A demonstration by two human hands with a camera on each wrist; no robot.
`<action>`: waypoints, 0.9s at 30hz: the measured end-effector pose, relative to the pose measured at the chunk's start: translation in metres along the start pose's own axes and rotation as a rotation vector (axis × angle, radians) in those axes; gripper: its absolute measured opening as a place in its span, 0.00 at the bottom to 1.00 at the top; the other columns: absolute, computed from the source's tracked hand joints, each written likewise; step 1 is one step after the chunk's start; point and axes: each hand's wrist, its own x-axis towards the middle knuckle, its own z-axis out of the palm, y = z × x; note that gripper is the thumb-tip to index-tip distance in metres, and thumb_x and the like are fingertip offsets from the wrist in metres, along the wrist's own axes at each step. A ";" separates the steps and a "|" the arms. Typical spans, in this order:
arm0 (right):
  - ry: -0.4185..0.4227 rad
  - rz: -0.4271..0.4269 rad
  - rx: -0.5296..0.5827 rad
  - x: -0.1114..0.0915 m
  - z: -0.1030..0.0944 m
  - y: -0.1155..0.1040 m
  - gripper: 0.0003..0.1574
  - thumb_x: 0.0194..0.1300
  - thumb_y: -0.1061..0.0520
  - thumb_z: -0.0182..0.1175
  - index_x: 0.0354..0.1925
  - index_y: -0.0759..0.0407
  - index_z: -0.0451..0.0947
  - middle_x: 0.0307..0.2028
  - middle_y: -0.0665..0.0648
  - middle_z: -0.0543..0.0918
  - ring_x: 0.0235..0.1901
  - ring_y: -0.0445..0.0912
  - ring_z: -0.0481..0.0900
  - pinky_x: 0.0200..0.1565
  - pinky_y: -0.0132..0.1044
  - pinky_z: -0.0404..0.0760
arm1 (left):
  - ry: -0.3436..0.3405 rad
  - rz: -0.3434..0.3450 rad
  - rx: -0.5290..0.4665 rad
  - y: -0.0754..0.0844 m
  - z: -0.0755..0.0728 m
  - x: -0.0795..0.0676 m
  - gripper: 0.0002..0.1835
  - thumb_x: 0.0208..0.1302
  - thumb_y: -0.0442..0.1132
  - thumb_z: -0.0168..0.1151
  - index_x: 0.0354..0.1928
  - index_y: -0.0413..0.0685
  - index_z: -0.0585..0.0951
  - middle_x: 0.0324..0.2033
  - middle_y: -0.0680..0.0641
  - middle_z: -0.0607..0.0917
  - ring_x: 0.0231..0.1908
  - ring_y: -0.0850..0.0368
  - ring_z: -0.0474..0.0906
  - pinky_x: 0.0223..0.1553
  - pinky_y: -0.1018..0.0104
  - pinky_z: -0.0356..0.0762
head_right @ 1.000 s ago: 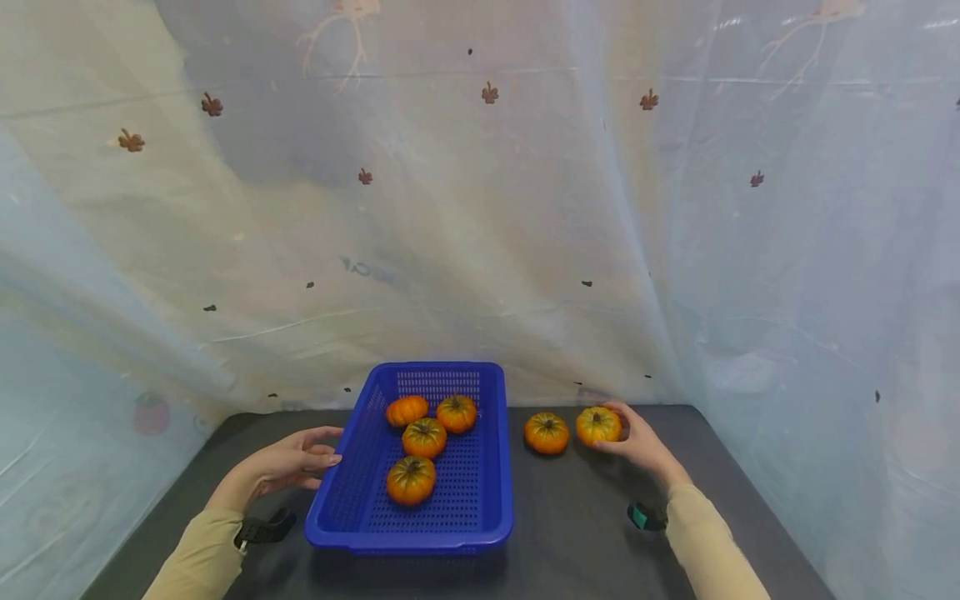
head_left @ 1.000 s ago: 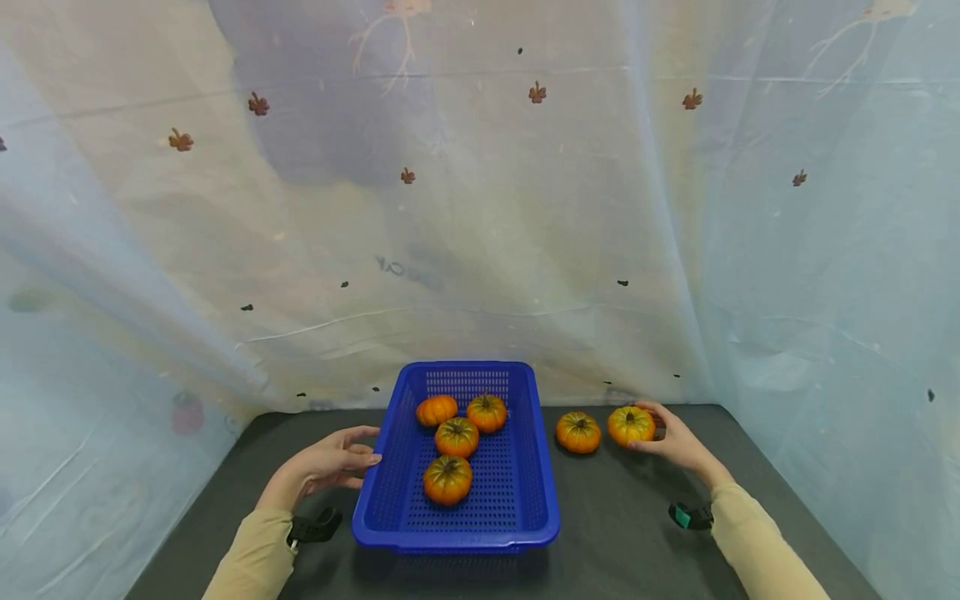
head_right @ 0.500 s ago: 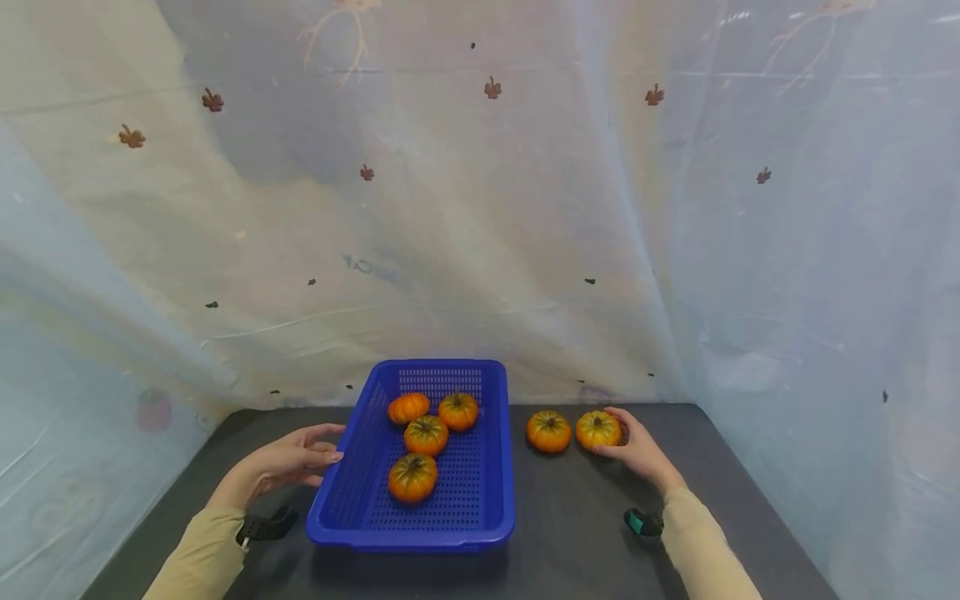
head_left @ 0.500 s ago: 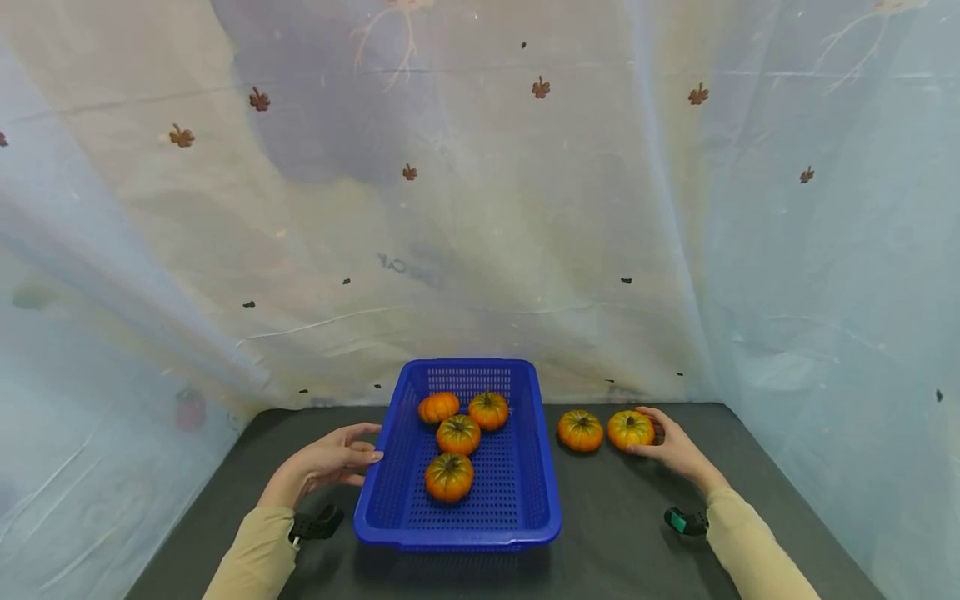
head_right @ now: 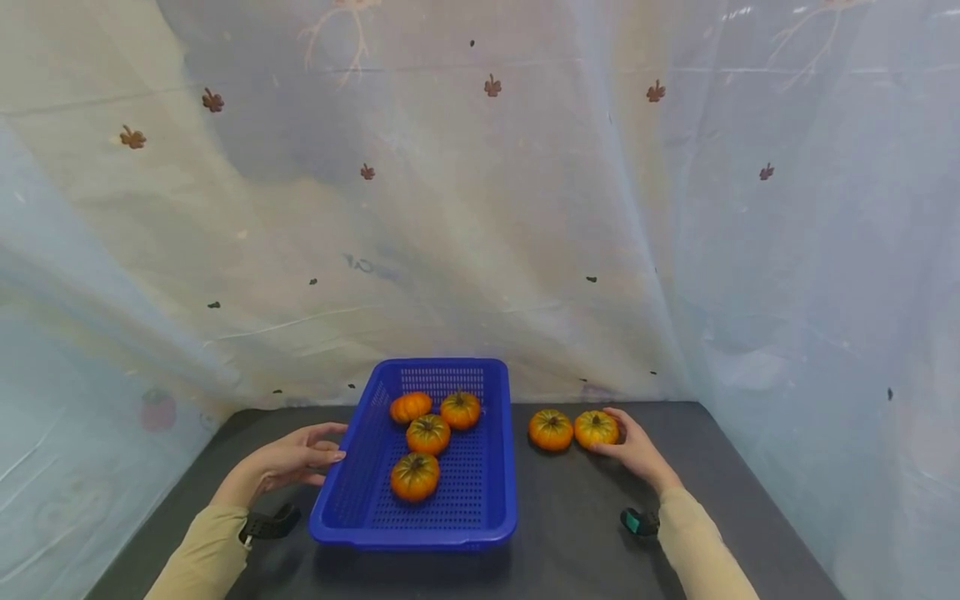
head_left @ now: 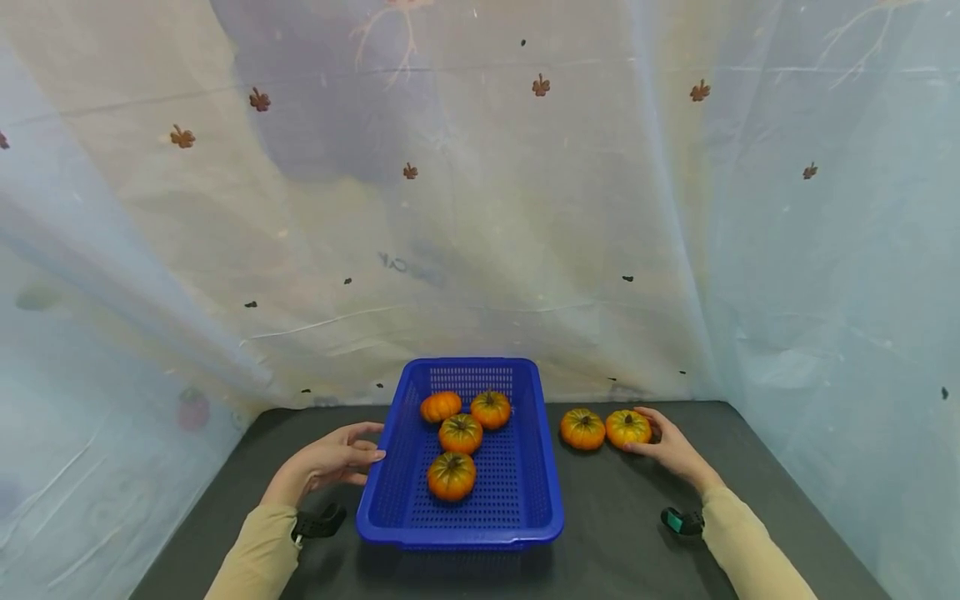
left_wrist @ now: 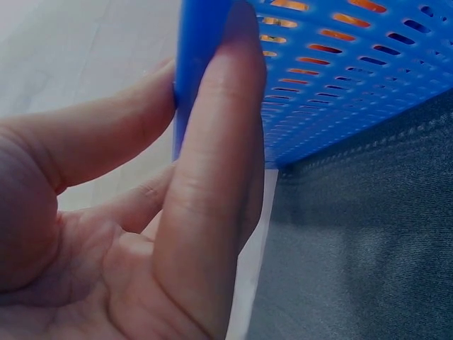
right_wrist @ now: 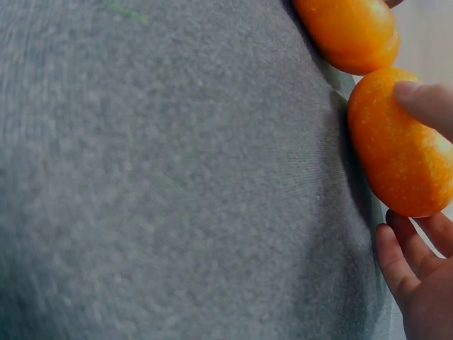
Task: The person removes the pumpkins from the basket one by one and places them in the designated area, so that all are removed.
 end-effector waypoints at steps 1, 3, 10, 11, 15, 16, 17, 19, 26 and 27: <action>0.000 0.004 0.005 0.000 0.000 0.000 0.47 0.61 0.52 0.67 0.69 0.68 0.55 0.64 0.74 0.61 0.58 0.67 0.66 0.56 0.63 0.66 | 0.001 -0.001 0.000 0.000 0.000 0.000 0.40 0.68 0.36 0.59 0.72 0.35 0.46 0.49 0.36 0.80 0.46 0.42 0.80 0.45 0.47 0.79; -0.006 0.006 0.008 0.001 0.000 0.000 0.47 0.62 0.52 0.66 0.69 0.69 0.55 0.64 0.75 0.60 0.58 0.68 0.66 0.56 0.63 0.66 | 0.003 -0.002 0.002 0.000 -0.001 0.000 0.40 0.68 0.36 0.59 0.72 0.36 0.46 0.49 0.36 0.80 0.46 0.42 0.80 0.45 0.47 0.79; -0.023 0.032 0.019 0.002 0.002 0.003 0.48 0.63 0.51 0.65 0.69 0.69 0.53 0.65 0.76 0.58 0.60 0.70 0.61 0.58 0.64 0.63 | 0.009 -0.012 -0.004 -0.001 -0.001 0.000 0.41 0.67 0.36 0.60 0.72 0.36 0.46 0.48 0.35 0.80 0.46 0.42 0.80 0.46 0.47 0.78; -0.024 0.037 0.024 0.002 0.002 0.003 0.48 0.62 0.51 0.65 0.70 0.68 0.53 0.66 0.75 0.57 0.61 0.70 0.61 0.58 0.65 0.62 | 0.010 -0.013 -0.002 -0.001 -0.001 0.000 0.41 0.67 0.36 0.60 0.71 0.36 0.46 0.48 0.35 0.80 0.46 0.42 0.80 0.46 0.47 0.78; -0.034 0.038 0.028 0.000 0.001 0.003 0.48 0.63 0.51 0.65 0.70 0.68 0.52 0.66 0.75 0.56 0.61 0.71 0.59 0.58 0.66 0.61 | 0.012 -0.016 -0.005 -0.001 0.000 0.000 0.41 0.66 0.36 0.61 0.71 0.35 0.46 0.48 0.35 0.80 0.46 0.42 0.80 0.46 0.47 0.78; -0.035 0.031 0.017 -0.001 0.001 0.003 0.48 0.63 0.50 0.65 0.70 0.68 0.52 0.66 0.75 0.56 0.61 0.71 0.59 0.57 0.66 0.62 | 0.015 -0.017 -0.004 -0.001 0.000 0.000 0.41 0.66 0.36 0.61 0.71 0.35 0.47 0.48 0.35 0.80 0.46 0.42 0.80 0.46 0.47 0.79; -0.036 0.026 0.008 -0.001 0.000 0.003 0.49 0.63 0.50 0.65 0.70 0.68 0.52 0.66 0.76 0.56 0.61 0.72 0.59 0.57 0.66 0.62 | 0.016 -0.018 -0.006 -0.001 0.000 0.000 0.41 0.66 0.36 0.61 0.71 0.35 0.47 0.48 0.35 0.80 0.45 0.42 0.80 0.46 0.47 0.79; -0.043 0.020 0.001 -0.002 -0.001 0.002 0.49 0.63 0.50 0.64 0.70 0.70 0.50 0.66 0.76 0.55 0.61 0.73 0.58 0.57 0.67 0.62 | 0.020 -0.019 -0.005 -0.001 0.000 0.000 0.41 0.67 0.36 0.61 0.71 0.36 0.47 0.48 0.35 0.80 0.46 0.42 0.80 0.46 0.47 0.79; -0.043 0.058 0.048 -0.003 -0.011 -0.002 0.52 0.62 0.51 0.66 0.71 0.68 0.49 0.65 0.78 0.56 0.63 0.72 0.57 0.57 0.66 0.63 | 0.021 -0.013 -0.009 -0.002 0.000 0.000 0.40 0.67 0.35 0.60 0.71 0.36 0.47 0.48 0.35 0.80 0.46 0.41 0.80 0.46 0.47 0.79; -0.045 0.053 0.048 -0.004 -0.013 -0.004 0.52 0.62 0.51 0.66 0.71 0.68 0.48 0.65 0.78 0.56 0.63 0.71 0.58 0.57 0.66 0.64 | 0.021 -0.014 -0.010 -0.002 0.000 0.000 0.40 0.67 0.35 0.60 0.71 0.36 0.47 0.48 0.36 0.80 0.46 0.41 0.80 0.46 0.47 0.79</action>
